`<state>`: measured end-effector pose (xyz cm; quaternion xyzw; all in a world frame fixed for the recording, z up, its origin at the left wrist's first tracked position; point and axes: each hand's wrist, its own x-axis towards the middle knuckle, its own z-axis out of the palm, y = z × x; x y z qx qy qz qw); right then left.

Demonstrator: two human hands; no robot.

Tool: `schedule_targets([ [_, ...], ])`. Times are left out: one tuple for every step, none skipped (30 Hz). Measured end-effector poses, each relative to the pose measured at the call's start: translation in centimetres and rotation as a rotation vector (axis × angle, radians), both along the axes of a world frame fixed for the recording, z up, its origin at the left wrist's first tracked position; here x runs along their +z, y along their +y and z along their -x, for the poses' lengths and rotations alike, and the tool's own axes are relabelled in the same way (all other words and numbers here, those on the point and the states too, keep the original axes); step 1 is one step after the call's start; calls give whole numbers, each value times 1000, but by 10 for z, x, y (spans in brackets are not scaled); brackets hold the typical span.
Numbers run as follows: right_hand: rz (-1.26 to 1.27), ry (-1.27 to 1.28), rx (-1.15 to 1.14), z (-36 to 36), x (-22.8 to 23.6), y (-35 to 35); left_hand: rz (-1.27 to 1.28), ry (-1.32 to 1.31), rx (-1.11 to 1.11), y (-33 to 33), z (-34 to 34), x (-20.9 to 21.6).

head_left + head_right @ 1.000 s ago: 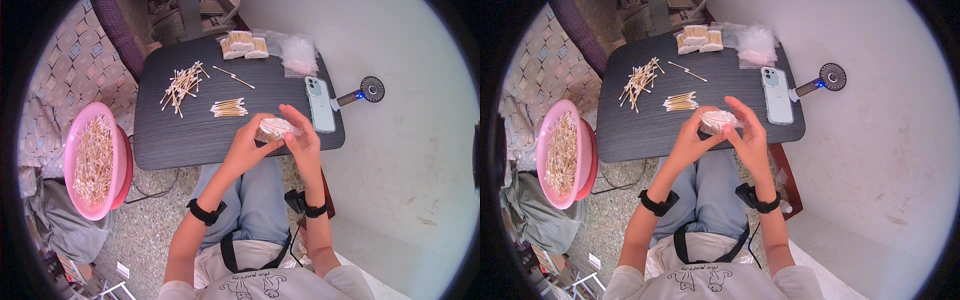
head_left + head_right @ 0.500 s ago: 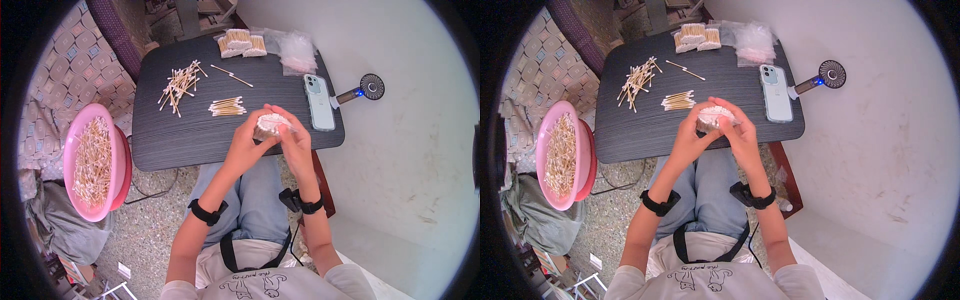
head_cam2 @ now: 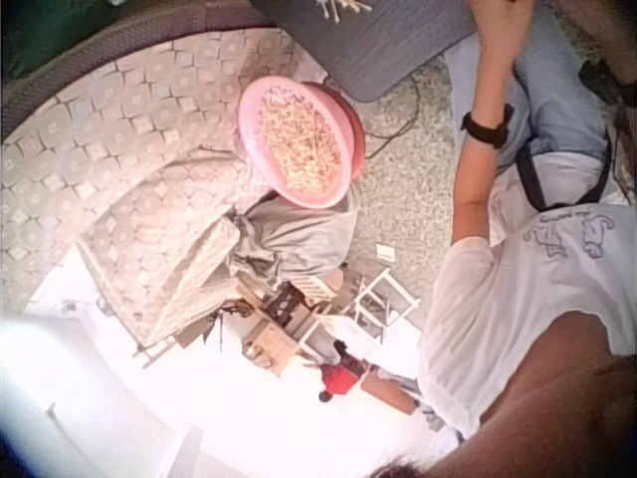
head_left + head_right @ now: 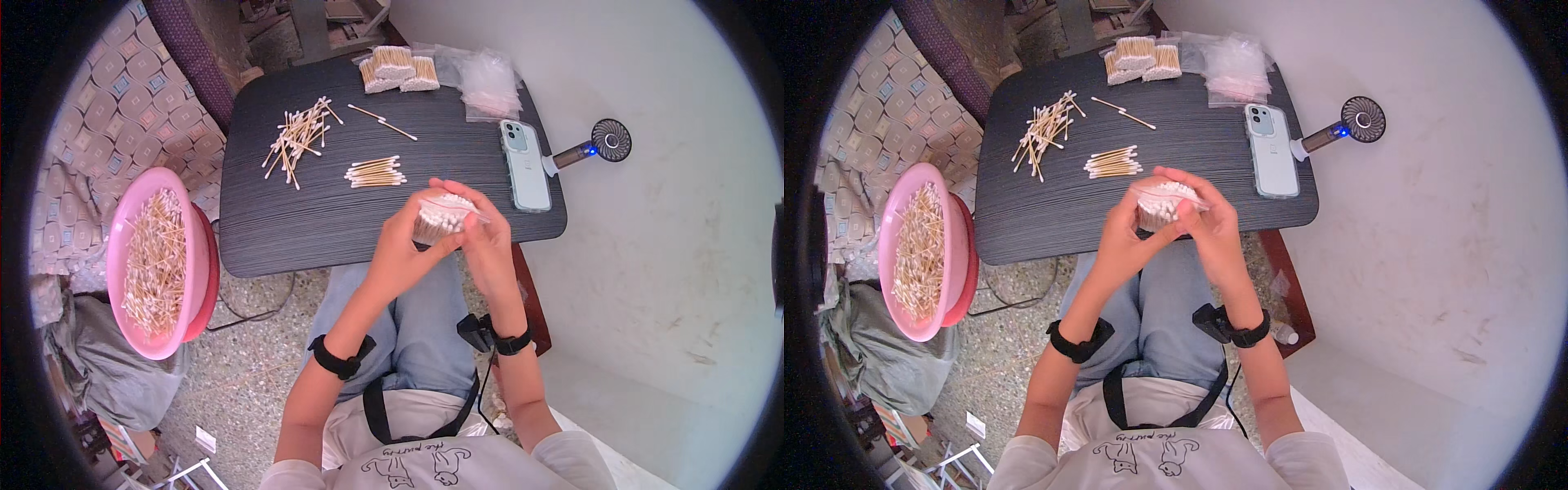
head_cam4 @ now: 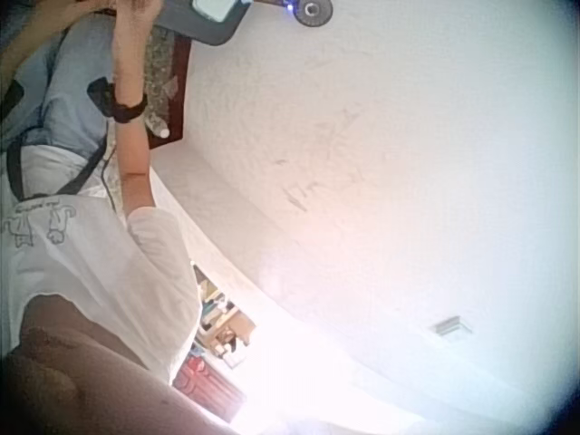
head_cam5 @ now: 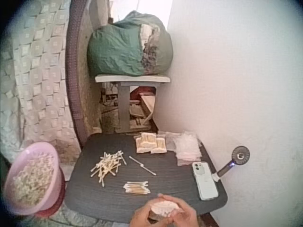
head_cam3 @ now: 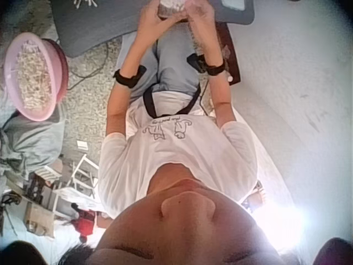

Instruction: Packing cotton swabs into small plastic bags.

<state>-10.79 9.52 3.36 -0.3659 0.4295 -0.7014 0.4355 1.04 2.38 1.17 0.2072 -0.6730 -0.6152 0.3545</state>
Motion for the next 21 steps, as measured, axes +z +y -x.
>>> schedule_targets([
  [0,0,-1,1,0,1,-99,75,-66,0,2,-1],
  [-53,4,-28,1,0,2,-99,75,-67,1,2,-1],
  [-107,6,-53,0,0,4,-134,68,-78,4,1,-1],
  [-108,5,-55,-1,3,5,-170,60,-90,7,0,1],
  [-116,-2,-64,-4,8,7,-171,58,-92,11,-1,4],
  [-124,-9,-72,-7,11,10,-103,59,-70,16,-3,7],
  [-125,-10,-74,-8,10,14,-34,62,-49,21,-5,8],
  [-82,54,-42,-8,7,19,-35,61,-51,26,-8,7],
  [-40,118,-9,-9,4,25,-1,30,-42,32,-12,4],
  [-41,116,-8,-11,0,30,34,-1,-30,38,-17,1],
  [-31,163,16,-12,-6,36,73,-25,-6,45,-19,0],
  [-22,211,40,-13,-11,42,72,-27,-5,50,-22,-3],
  [11,222,82,-13,-14,48,56,-33,-22,57,-25,-8],
  [8,220,84,-13,-20,54,40,-39,-40,62,-28,-12],
  [5,230,97,-12,-28,60,36,-41,-39,66,-29,-16],
  [4,240,110,-12,-34,63,35,-58,-52,69,-29,-20],
  [3,239,111,-13,-39,66,35,-75,-66,71,-29,-23],
  [-16,210,105,-14,-43,68,34,-75,-66,71,-28,-30],
  [-37,181,101,-14,-45,69,6,-71,-74,71,-27,-34],
  [-38,180,102,-13,-44,70,-21,-66,-82,70,-26,-37],
  [-84,186,94,-12,-42,70,-22,-66,-81,69,-26,-40],
])
